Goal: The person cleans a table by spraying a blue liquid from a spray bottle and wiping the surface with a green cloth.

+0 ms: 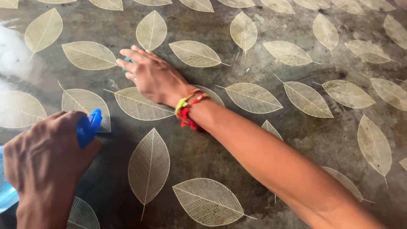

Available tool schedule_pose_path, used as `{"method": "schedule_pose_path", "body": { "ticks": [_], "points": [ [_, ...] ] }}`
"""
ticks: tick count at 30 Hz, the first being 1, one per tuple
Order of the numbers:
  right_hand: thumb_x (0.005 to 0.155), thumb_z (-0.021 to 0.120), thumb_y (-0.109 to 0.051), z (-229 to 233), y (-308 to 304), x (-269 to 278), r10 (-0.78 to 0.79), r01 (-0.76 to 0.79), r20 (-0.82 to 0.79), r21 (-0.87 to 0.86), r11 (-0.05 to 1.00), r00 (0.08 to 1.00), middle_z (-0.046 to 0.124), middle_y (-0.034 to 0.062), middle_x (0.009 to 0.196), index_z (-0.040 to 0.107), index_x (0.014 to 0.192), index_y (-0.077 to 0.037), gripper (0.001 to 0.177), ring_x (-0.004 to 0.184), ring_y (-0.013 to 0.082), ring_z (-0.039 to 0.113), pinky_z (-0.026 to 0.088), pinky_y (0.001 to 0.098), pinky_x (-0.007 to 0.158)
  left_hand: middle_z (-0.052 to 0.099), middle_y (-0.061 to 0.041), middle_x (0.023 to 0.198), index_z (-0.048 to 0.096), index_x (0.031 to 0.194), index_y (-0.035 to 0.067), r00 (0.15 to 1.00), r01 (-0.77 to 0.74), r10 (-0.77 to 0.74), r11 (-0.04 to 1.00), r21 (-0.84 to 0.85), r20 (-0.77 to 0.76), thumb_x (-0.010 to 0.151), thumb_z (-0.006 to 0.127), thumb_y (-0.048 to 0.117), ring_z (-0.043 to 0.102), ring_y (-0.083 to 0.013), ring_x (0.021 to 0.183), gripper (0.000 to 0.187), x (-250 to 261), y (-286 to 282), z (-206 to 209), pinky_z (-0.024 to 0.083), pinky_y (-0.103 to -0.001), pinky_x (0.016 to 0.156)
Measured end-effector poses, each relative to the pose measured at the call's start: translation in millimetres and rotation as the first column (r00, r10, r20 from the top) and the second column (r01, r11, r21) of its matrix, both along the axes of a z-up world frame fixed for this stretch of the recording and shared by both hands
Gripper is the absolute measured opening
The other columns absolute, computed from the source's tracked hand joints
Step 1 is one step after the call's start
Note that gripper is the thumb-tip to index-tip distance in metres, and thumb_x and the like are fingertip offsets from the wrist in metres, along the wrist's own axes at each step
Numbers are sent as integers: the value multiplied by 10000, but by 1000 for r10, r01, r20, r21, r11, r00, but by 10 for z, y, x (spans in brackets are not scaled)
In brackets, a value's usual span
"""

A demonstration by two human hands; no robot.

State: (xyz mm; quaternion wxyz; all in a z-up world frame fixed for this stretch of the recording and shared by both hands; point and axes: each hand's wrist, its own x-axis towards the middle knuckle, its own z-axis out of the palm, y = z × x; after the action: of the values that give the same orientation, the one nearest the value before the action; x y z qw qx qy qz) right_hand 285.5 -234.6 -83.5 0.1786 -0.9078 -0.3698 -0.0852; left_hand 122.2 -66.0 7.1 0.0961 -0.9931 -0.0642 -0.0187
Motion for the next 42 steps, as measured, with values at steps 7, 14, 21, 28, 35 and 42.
{"method": "schedule_pose_path", "body": {
  "ticks": [7, 14, 21, 28, 35, 42],
  "points": [
    [986, 496, -164, 6, 507, -262, 264, -262, -34, 67, 963, 964, 488, 84, 1564, 597, 1402, -91, 435, 1490, 309, 381, 302, 426, 1240, 754, 71, 966, 764, 986, 259, 1000, -4, 5, 999, 32, -26, 710, 862, 491, 738, -180, 845, 374, 16, 18, -26, 548, -352, 662],
    [1013, 537, -266, -92, 820, 240, 124, -122, -30, 70, 990, 992, 494, 39, 1570, 603, 1418, -154, 426, 1507, 244, 408, 307, 378, 1284, 741, 66, 1023, 759, 1038, 254, 999, 26, -25, 999, -46, 21, 673, 846, 421, 744, -201, 873, 411, 22, 46, -75, 568, -360, 684],
    [993, 543, -201, -195, 964, 5, 351, -342, -72, 107, 933, 934, 477, 0, 1562, 629, 1387, -190, 404, 1508, 276, 362, 285, 449, 1260, 731, 87, 1095, 754, 1093, 286, 996, -47, 45, 999, -19, -76, 696, 833, 459, 754, -204, 864, 440, 61, 41, -82, 594, -347, 699],
    [999, 538, -181, -44, 780, 300, 151, -148, -47, 73, 986, 987, 476, 12, 1560, 625, 1389, -207, 401, 1484, 260, 395, 304, 461, 1255, 738, 84, 1133, 747, 1108, 269, 1000, -18, 17, 999, -34, -19, 644, 871, 468, 752, -211, 911, 520, 17, 44, -112, 589, -364, 715],
    [1011, 566, -188, -215, 629, -156, 176, -182, 58, 141, 973, 983, 494, 45, 1569, 618, 1411, -148, 406, 1491, 285, 431, 331, 470, 1279, 732, 75, 1133, 744, 1112, 263, 1000, -7, 5, 998, -66, -26, 640, 871, 449, 748, -207, 919, 524, 39, 52, -78, 586, -367, 720],
    [998, 510, -119, 148, 114, -146, 164, -163, -63, 25, 986, 984, 511, 65, 1546, 611, 1404, -136, 419, 1387, 316, 508, 412, 457, 1188, 726, 73, 1122, 745, 1094, 245, 1000, 27, -27, 998, -63, 8, 680, 848, 435, 746, -202, 919, 468, -4, 70, -107, 583, -364, 713]
  ]
}}
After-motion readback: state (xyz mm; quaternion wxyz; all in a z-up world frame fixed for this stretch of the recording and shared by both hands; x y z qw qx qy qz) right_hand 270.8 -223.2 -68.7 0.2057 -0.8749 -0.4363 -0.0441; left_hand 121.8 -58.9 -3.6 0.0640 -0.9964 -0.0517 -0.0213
